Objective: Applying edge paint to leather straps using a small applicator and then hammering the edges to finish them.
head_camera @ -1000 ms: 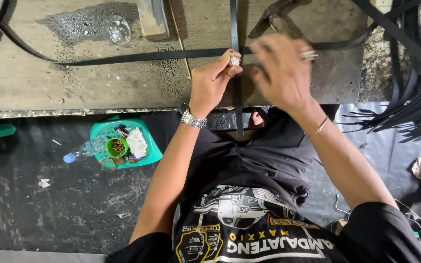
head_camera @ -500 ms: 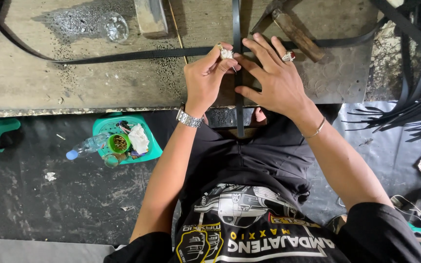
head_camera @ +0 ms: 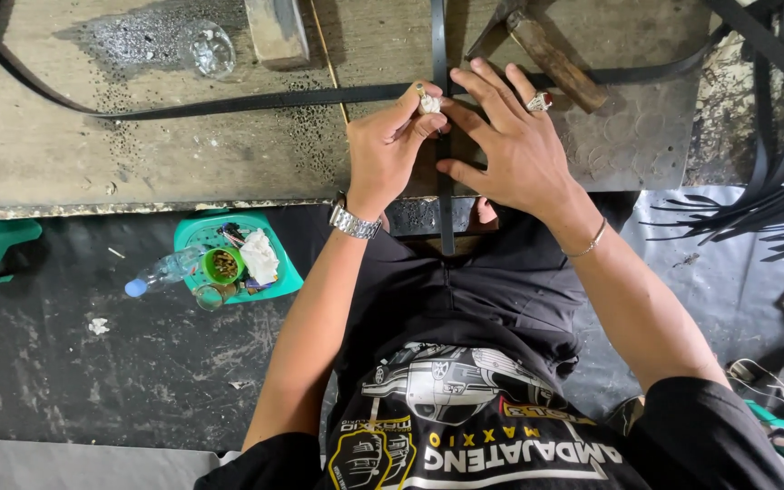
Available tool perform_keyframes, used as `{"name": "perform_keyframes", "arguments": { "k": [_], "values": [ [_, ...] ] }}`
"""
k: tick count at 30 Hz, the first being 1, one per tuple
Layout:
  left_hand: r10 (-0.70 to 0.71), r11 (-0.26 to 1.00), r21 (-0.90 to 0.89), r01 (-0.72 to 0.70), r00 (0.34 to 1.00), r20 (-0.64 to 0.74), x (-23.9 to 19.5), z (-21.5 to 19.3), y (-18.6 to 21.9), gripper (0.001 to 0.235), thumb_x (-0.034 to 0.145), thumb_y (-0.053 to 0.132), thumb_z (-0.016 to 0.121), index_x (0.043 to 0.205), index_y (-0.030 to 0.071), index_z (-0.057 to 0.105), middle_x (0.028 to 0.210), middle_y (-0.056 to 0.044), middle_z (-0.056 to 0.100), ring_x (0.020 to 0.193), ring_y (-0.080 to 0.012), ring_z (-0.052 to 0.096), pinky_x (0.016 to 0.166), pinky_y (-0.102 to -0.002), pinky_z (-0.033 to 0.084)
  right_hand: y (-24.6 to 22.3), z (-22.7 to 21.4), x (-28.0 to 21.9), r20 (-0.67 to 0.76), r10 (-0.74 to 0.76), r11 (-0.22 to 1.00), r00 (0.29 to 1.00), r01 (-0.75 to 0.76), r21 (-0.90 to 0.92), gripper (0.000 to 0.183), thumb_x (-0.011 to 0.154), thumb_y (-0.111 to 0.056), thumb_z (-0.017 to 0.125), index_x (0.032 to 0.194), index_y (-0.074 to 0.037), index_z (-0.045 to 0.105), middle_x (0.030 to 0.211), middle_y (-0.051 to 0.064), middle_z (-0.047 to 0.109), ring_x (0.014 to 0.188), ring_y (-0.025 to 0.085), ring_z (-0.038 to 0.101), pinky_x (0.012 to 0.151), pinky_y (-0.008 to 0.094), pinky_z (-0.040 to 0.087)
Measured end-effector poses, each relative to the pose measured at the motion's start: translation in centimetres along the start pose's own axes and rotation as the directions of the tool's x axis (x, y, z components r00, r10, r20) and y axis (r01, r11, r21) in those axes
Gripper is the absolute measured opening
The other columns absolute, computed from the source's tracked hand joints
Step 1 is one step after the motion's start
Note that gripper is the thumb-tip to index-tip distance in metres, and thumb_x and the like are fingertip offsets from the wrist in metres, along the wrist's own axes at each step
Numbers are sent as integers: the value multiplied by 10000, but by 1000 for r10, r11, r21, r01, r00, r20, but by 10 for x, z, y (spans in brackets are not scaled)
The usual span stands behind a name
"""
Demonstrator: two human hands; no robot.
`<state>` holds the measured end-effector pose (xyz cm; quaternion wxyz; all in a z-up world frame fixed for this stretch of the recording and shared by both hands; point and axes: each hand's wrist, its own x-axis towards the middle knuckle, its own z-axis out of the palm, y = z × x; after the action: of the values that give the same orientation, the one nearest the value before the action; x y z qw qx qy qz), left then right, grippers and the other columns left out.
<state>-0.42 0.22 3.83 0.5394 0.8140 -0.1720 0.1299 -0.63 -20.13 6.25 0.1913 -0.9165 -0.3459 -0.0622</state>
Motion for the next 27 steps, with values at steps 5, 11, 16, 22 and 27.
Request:
{"name": "perform_keyframes", "arguments": {
  "k": [5, 11, 16, 22, 27],
  "values": [
    [-9, 1000, 19, 9, 1000, 8, -2, 1, -2, 251, 1036, 291, 656, 1218, 120, 687, 878, 15, 810, 765, -47, 766, 667, -177, 600, 0, 0, 0, -1, -2, 1000, 1000, 2, -10, 592, 991, -459, 779, 1343, 12, 717, 1584, 169, 473, 1505, 340, 415, 1260, 525, 261],
    [13, 999, 32, -13, 1000, 10, -2, 1, -1, 211, 1032, 214, 688, 1217, 112, 684, 863, 35, 803, 725, -16, 730, 664, -174, 598, 0, 1, -1, 11, 6, 1000, 1000, -6, -10, 592, 993, -466, 765, 1322, 24, 725, 1594, 162, 464, 1516, 325, 397, 1268, 522, 251],
    [24, 999, 47, -24, 1000, -4, -4, 3, -5, 212, 1032, 203, 699, 1226, 120, 682, 855, 54, 799, 670, 12, 660, 627, -172, 558, 0, 1, -1, -12, -3, 1000, 1000, 3, 6, 589, 983, -446, 791, 1321, 32, 724, 1593, 162, 462, 1513, 331, 399, 1264, 530, 268],
    [71, 996, 60, -72, 997, 13, -6, 5, -9, 234, 1036, 202, 687, 1251, 114, 661, 898, 21, 803, 802, -60, 774, 714, -201, 624, 0, 1, -1, -18, -5, 1000, 1000, 5, 3, 575, 969, -439, 808, 1312, 14, 721, 1587, 156, 469, 1508, 345, 409, 1261, 536, 273],
    [210, 973, 94, -209, 978, 7, -11, 11, -19, 357, 1012, 95, 754, 1335, 93, 602, 1025, 2, 799, 779, -75, 774, 743, -224, 688, 0, 1, -2, -41, -7, 999, 999, 8, 32, 549, 982, -432, 810, 1256, 35, 721, 1599, 161, 457, 1514, 314, 401, 1260, 521, 313]
  ]
}}
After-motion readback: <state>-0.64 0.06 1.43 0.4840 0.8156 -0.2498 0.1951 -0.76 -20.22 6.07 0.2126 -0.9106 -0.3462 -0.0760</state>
